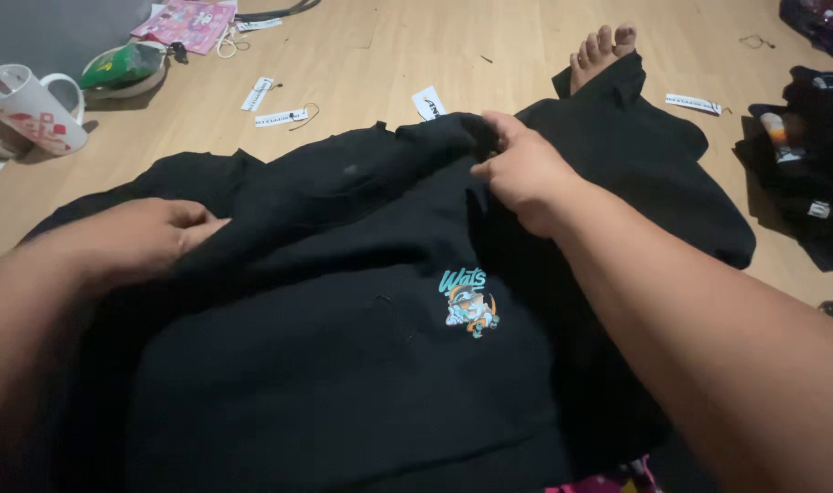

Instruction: The person attaches white paper tags to black t-shirts by threading a black string through a hole in the tag and tying it to the garment. They handle several t-shirts, folding and unfolding them to access the neck area for tagging.

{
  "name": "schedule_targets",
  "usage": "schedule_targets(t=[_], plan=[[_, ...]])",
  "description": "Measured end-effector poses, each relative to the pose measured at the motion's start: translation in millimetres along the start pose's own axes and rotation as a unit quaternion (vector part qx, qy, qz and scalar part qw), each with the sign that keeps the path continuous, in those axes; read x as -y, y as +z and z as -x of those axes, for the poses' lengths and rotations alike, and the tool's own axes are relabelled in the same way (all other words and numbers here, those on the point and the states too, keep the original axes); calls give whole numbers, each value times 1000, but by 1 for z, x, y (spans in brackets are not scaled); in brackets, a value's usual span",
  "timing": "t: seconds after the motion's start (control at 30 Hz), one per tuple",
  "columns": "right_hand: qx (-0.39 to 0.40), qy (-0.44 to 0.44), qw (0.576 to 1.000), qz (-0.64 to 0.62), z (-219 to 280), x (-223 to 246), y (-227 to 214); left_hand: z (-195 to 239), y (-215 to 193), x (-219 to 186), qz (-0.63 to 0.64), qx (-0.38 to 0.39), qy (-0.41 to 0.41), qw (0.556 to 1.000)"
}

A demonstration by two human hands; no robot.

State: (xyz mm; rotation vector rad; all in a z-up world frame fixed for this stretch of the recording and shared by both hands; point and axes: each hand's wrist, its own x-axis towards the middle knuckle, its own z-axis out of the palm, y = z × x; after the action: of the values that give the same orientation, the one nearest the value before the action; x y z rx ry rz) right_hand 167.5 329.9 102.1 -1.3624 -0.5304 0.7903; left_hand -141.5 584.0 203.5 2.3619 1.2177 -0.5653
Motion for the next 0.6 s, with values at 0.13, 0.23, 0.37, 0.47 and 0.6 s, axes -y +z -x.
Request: schedule_targets(t=[0.13, 0.23, 0.37, 0.47, 0.6], plan=[[-86, 53, 936, 338, 43, 43, 45, 7, -7, -10, 37, 12, -7, 999], [-68, 64, 927, 364, 48, 43, 44, 4, 6, -1, 115, -262, -9, 958], [-63, 47, 908, 412, 51, 38, 41, -65, 20, 56, 76, -500, 138, 852], [-53, -17, 882, 467, 46, 27, 40, -46, 34, 37, -123, -581, 190, 782], [1, -77, 764, 640, 66, 35, 63, -9, 42, -13, -187, -404, 195, 874]])
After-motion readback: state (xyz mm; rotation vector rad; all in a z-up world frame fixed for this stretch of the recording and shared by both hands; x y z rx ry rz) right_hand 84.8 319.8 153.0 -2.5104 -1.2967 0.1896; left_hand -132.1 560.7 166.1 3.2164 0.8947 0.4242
